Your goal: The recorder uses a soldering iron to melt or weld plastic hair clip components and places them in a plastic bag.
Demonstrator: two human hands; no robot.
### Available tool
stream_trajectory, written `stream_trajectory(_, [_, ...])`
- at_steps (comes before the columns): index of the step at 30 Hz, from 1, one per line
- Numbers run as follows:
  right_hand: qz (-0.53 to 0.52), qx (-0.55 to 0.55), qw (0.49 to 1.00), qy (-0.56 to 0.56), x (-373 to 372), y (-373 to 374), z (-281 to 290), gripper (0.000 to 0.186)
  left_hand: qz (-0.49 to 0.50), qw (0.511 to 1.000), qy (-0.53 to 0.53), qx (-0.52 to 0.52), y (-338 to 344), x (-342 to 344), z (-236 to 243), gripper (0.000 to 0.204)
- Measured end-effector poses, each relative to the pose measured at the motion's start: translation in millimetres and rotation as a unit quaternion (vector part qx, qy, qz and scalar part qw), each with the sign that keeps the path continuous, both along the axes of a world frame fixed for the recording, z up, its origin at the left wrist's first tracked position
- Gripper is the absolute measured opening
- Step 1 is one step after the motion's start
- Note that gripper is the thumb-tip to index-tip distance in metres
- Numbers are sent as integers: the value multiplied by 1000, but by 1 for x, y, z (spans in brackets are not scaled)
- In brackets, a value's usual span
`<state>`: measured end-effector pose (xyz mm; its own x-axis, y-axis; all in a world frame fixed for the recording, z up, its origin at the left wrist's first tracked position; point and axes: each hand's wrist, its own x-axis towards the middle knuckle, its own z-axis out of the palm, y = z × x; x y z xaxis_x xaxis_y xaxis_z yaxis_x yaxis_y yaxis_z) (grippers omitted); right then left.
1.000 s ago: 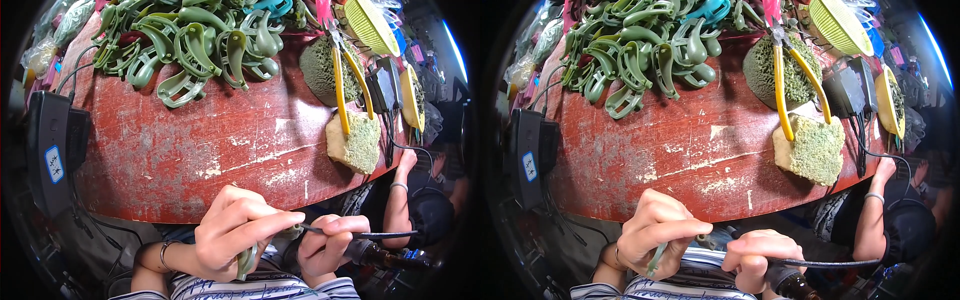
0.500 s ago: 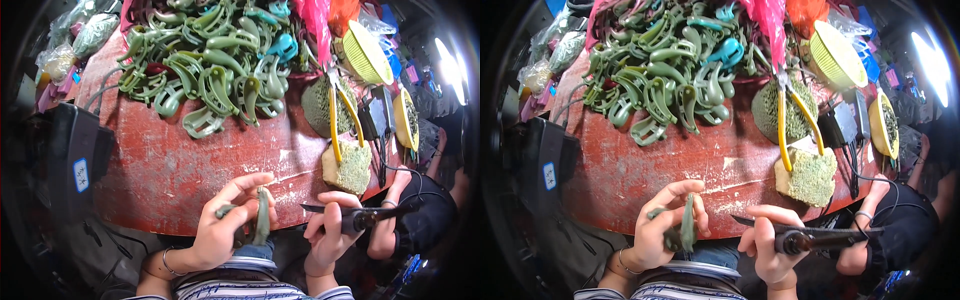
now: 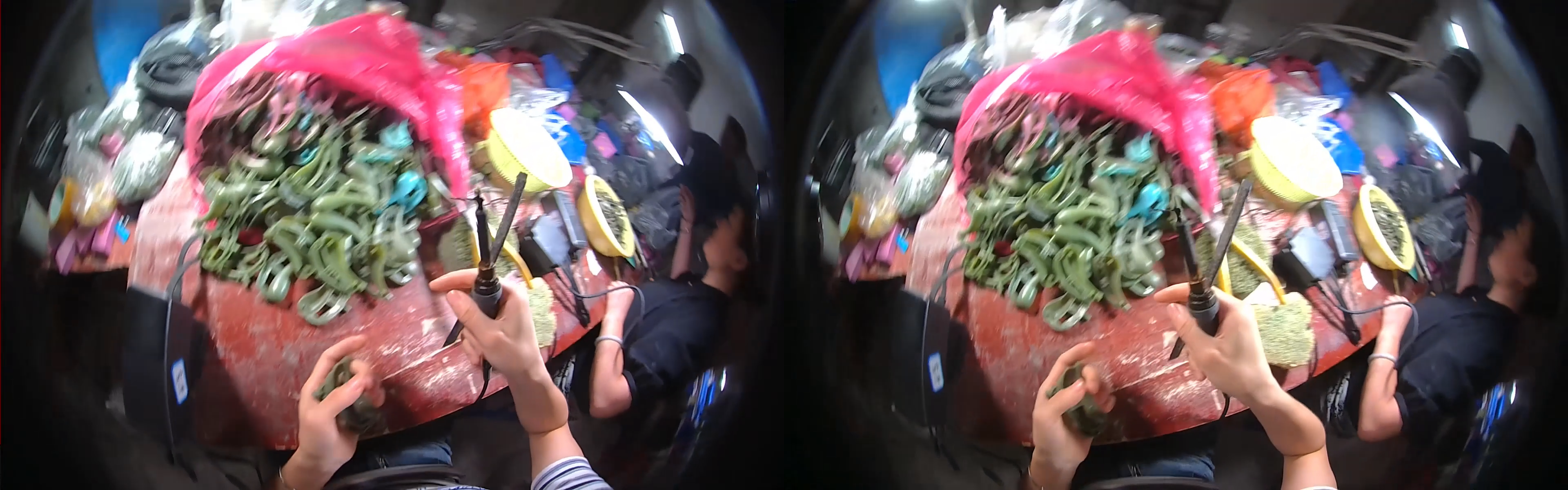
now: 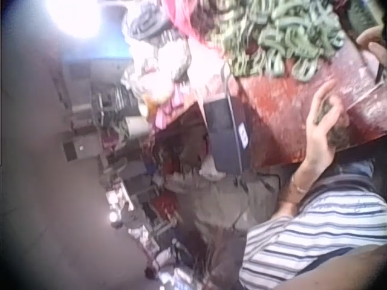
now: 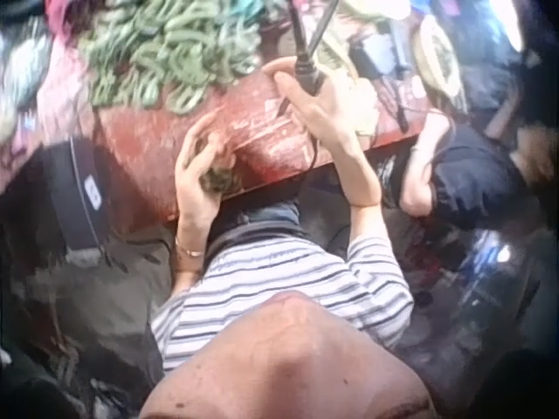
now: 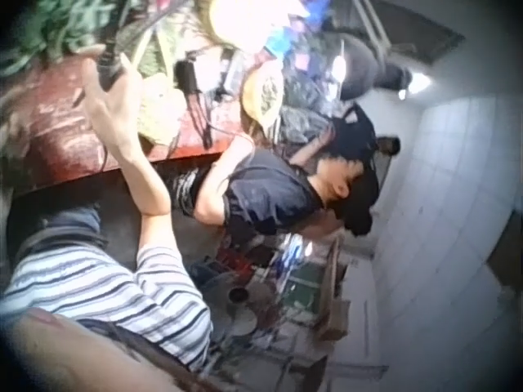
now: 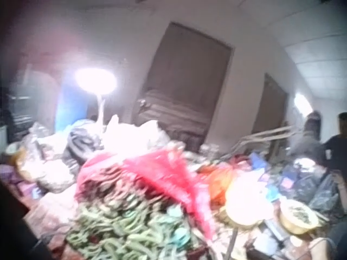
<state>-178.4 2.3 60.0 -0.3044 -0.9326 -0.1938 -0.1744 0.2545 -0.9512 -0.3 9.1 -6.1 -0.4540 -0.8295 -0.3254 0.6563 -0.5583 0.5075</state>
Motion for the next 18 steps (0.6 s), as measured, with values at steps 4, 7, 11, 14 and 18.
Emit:
stream_trajectory(4, [-111,-79,984,113,-53,4,17,6,-11,999,47,-18,1,1,4,41])
stream_trajectory(7, [-150,-12,947,283,-102,3,11,12,-2,998,50,-27,4,1,5,39])
stream_trajectory(11, [-172,13,862,477,-137,7,4,31,-8,996,85,-21,5,-10,5,39])
stream_trajectory(14, [-171,-24,853,492,-144,-14,-30,31,17,996,79,-25,5,-5,2,38])
stream_trajectory(18, [-182,25,832,524,-141,-15,-31,27,16,998,63,-19,5,-8,1,37])
